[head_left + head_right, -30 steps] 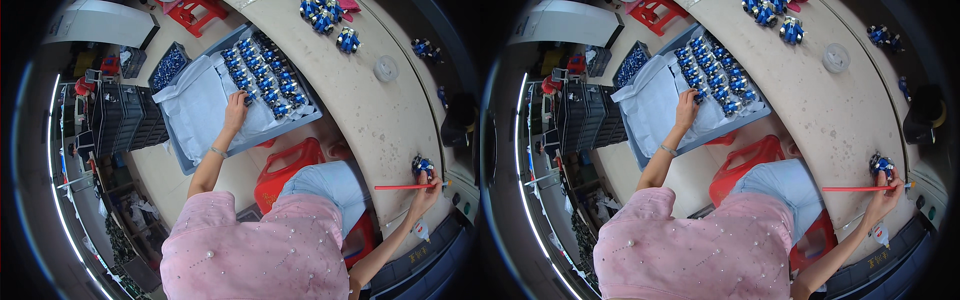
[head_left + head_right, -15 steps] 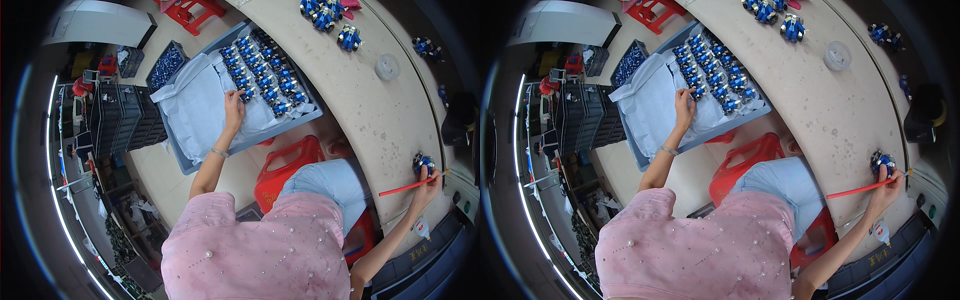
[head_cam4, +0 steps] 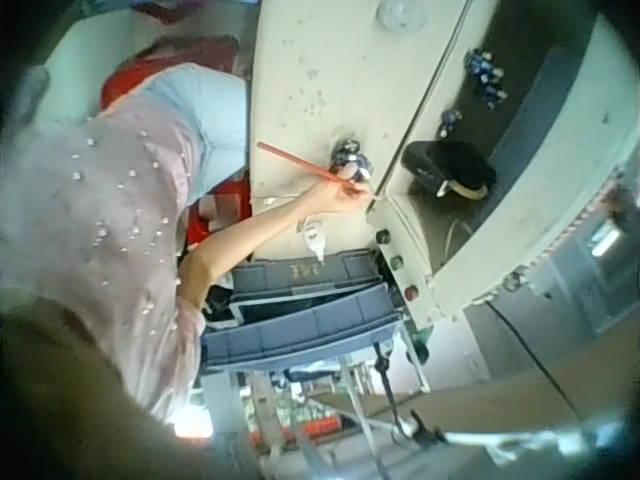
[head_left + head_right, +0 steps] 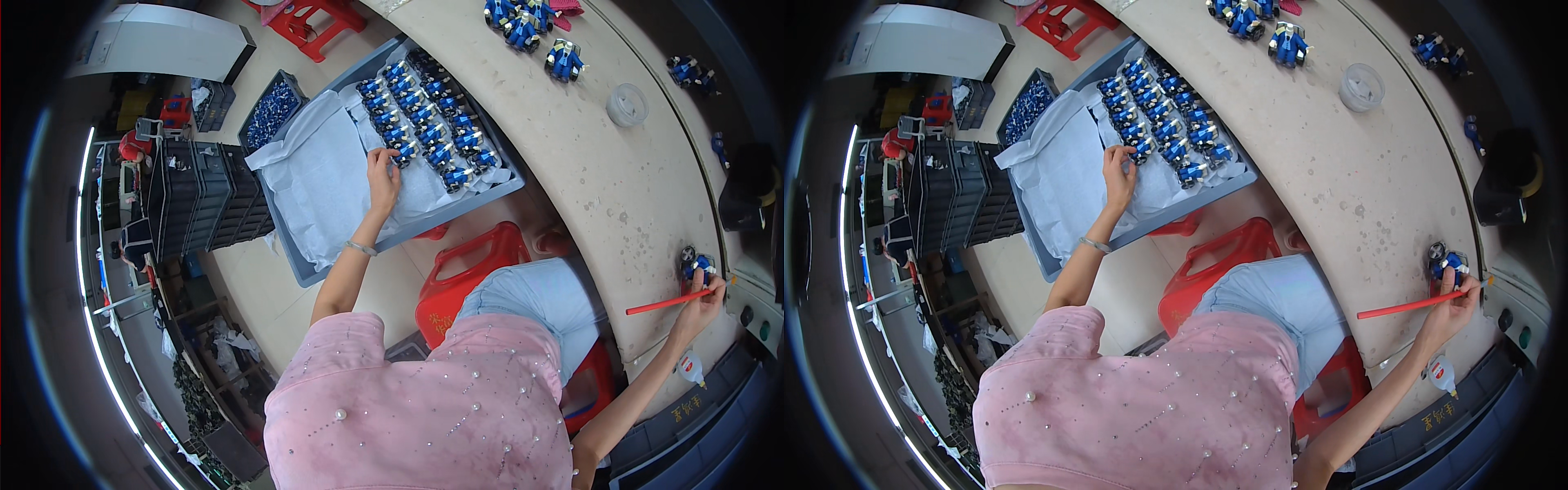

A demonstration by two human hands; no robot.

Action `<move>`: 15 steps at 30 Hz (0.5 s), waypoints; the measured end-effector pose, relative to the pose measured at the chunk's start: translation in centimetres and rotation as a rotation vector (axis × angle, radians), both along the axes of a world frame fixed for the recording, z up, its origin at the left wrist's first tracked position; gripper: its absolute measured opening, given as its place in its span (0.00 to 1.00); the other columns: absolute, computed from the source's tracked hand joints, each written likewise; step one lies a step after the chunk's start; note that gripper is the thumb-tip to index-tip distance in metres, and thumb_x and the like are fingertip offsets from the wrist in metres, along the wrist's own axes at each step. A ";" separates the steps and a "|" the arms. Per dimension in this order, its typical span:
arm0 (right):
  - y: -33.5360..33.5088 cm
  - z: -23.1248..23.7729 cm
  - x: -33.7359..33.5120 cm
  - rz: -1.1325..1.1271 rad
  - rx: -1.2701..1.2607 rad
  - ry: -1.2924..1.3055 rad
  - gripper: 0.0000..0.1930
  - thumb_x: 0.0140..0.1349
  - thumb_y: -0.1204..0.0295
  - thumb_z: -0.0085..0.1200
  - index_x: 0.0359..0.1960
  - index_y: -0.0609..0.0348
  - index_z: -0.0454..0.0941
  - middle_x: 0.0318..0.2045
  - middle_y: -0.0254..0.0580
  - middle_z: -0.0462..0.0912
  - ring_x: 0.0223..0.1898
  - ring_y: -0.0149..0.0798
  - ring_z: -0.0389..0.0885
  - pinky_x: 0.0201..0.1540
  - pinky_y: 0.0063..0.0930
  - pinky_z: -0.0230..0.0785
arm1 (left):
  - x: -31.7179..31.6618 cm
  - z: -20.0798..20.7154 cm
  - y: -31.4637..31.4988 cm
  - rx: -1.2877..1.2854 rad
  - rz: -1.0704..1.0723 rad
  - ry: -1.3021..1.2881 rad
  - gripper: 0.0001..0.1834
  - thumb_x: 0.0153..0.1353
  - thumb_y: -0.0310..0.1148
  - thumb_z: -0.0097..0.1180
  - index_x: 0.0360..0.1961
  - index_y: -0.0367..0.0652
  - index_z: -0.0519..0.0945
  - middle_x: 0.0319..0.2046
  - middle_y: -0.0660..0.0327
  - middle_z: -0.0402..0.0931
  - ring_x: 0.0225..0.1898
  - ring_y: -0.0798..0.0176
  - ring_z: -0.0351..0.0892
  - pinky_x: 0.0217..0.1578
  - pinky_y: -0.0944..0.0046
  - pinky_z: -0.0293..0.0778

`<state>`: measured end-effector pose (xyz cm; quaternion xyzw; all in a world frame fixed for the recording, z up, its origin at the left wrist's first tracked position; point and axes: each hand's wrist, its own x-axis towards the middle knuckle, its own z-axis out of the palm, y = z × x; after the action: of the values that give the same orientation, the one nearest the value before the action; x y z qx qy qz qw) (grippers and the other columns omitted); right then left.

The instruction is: Painting and detailing small robot figurines using a thin paintbrush on an assembly line.

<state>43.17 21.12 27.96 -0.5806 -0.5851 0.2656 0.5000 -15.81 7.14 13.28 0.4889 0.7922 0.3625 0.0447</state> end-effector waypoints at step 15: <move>-5.9 8.7 -10.7 0.315 -0.384 0.146 0.18 0.53 0.72 0.63 0.25 0.52 0.60 0.30 0.32 0.69 0.37 0.25 0.65 0.44 0.19 0.58 | 21.2 20.1 3.7 0.024 -0.850 -0.723 0.36 0.44 0.28 0.69 0.57 0.42 0.69 0.61 0.54 0.61 0.56 0.55 0.69 0.49 0.60 0.73</move>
<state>32.51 15.25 36.68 -0.5460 -0.5694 0.4877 0.3740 5.35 10.88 33.40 0.6104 0.4551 0.4663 0.4504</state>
